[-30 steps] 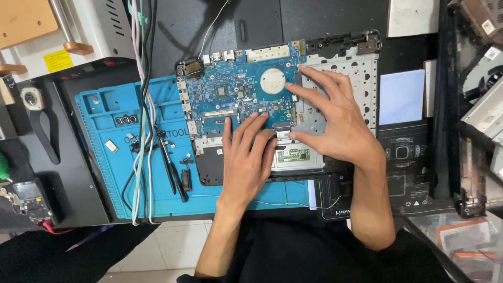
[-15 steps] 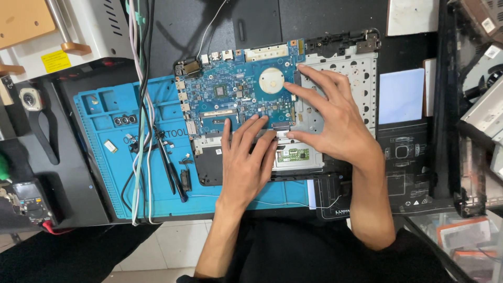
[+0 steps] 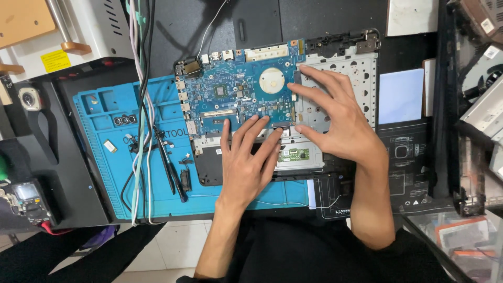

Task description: The person repairs a disassembled laptop on a blue work mat. They lift the motherboard out of the chassis, reposition and press it into place, use a screwdriver on the board, and work on the lower chassis and optical drive area with their hands.

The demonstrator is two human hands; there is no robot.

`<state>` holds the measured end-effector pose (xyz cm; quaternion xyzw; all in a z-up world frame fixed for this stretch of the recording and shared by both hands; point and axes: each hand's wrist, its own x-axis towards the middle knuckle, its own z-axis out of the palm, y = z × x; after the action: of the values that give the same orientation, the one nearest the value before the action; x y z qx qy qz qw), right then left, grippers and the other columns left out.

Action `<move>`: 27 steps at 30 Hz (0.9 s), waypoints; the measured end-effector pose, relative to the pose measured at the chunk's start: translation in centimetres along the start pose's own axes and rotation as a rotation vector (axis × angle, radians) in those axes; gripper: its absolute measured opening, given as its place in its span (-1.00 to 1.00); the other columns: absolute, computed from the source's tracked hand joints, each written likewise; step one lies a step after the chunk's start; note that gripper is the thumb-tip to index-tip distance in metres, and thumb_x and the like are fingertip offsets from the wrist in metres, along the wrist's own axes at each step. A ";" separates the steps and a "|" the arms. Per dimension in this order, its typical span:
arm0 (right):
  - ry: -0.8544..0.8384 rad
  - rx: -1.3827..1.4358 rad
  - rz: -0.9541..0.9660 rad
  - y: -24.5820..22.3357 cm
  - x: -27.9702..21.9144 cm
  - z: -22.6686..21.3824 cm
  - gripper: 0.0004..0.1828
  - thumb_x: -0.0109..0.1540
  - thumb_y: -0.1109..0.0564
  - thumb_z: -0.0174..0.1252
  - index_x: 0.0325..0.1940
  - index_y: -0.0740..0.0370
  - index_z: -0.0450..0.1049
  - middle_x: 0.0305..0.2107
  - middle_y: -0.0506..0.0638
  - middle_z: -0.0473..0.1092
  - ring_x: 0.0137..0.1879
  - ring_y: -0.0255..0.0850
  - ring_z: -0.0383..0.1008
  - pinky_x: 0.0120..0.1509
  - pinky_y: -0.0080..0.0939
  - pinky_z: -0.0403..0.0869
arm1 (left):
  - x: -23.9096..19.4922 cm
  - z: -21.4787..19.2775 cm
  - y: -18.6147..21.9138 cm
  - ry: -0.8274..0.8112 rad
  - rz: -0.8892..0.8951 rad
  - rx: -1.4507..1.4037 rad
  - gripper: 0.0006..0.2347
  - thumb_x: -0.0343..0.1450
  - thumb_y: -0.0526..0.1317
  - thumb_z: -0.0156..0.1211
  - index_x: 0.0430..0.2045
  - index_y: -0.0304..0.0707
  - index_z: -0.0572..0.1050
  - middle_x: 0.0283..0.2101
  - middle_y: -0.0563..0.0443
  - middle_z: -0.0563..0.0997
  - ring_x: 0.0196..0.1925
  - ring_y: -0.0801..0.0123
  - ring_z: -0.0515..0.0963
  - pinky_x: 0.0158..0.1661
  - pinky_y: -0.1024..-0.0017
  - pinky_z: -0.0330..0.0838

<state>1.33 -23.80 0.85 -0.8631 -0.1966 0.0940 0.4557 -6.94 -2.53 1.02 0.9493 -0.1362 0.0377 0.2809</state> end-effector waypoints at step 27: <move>0.070 -0.157 -0.053 -0.7 -0.1 1.0 -0.33 0.05 0.08 0.46 0.26 0.11 0.53 0.35 0.01 0.31 0.46 0.09 0.19 0.54 0.07 0.30 | -0.5 -1.3 -0.4 -0.006 -0.054 0.021 -0.65 0.48 -0.22 0.24 0.19 -0.14 0.50 0.40 0.05 0.37 0.50 0.17 0.27 0.44 -0.33 -0.25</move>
<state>0.66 -22.70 0.87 -0.8934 -0.2100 0.0360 0.3956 -7.26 -1.38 1.80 0.9556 -0.1106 0.0288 0.2717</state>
